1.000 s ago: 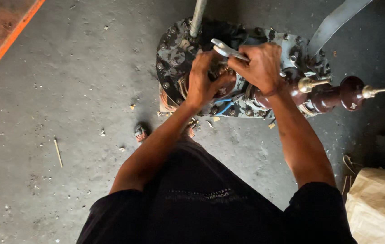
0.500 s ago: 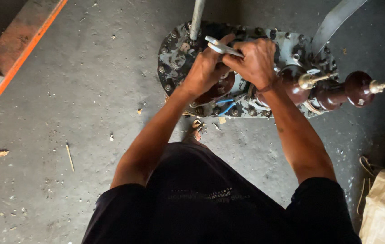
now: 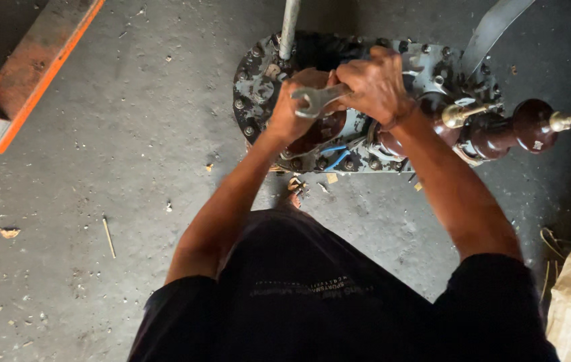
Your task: The person works on a transformer assembly lying on the workshop floor, using wrenches to loosen and tighten the brass fittings on its porcelain bushings. They reposition around the unit, wipe parts with a black cloth, and at one point handle a hammer before walking away.
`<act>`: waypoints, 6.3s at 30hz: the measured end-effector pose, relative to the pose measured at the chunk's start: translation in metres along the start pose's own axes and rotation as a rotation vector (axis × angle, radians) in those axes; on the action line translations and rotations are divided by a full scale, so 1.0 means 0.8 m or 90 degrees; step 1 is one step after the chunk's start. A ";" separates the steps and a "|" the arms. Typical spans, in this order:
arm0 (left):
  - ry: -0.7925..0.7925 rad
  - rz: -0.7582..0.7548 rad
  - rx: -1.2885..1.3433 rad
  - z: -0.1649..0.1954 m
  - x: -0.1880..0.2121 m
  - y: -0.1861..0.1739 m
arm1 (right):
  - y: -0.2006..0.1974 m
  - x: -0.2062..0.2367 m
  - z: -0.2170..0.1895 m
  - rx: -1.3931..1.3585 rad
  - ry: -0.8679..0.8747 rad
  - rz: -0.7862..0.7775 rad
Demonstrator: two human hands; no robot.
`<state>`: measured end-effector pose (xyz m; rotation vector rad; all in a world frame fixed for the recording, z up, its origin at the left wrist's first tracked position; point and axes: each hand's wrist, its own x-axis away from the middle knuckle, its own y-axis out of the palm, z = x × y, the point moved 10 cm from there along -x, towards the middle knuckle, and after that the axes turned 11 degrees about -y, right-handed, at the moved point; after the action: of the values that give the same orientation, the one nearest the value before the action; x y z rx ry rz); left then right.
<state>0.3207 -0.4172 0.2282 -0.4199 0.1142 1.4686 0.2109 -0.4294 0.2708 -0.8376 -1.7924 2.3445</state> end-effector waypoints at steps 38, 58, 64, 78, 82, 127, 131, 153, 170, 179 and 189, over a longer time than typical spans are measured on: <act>-0.051 -0.014 -0.199 -0.065 0.014 0.029 | 0.163 0.200 0.123 -1.080 0.901 0.920; -0.075 0.005 -0.148 -0.080 0.023 0.030 | 0.001 0.107 -0.164 -0.329 0.442 0.541; -0.250 -0.086 0.474 -0.133 0.024 0.066 | 0.125 -0.107 -0.141 -0.228 0.098 -0.351; -0.090 0.007 -0.145 -0.052 0.015 0.016 | 0.125 0.126 0.121 -0.638 1.029 0.598; -0.049 0.011 -0.103 -0.046 0.019 0.017 | 0.079 0.156 0.050 -0.706 0.928 0.886; -0.026 0.025 -0.123 -0.053 0.016 0.012 | 0.165 0.149 0.128 -1.003 0.897 0.601; 0.018 0.033 -0.105 -0.054 0.021 0.014 | 0.090 0.217 -0.014 -0.847 0.624 0.929; 0.068 0.048 -0.114 -0.040 0.022 0.007 | 0.165 0.136 0.130 -0.926 0.847 0.753; 0.032 0.080 -0.168 -0.051 0.030 0.017 | 0.138 -0.092 -0.122 -0.163 0.100 -0.294; 0.034 0.069 -0.112 -0.049 0.026 0.008 | 0.166 0.026 0.144 -0.953 0.737 0.169; 0.039 0.069 -0.115 -0.040 0.028 0.006 | 0.099 0.245 -0.088 -0.681 0.682 1.004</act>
<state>0.3241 -0.4066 0.1903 -0.6138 0.0538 1.5792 0.0980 -0.3197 0.1136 -3.4481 -1.6644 0.0085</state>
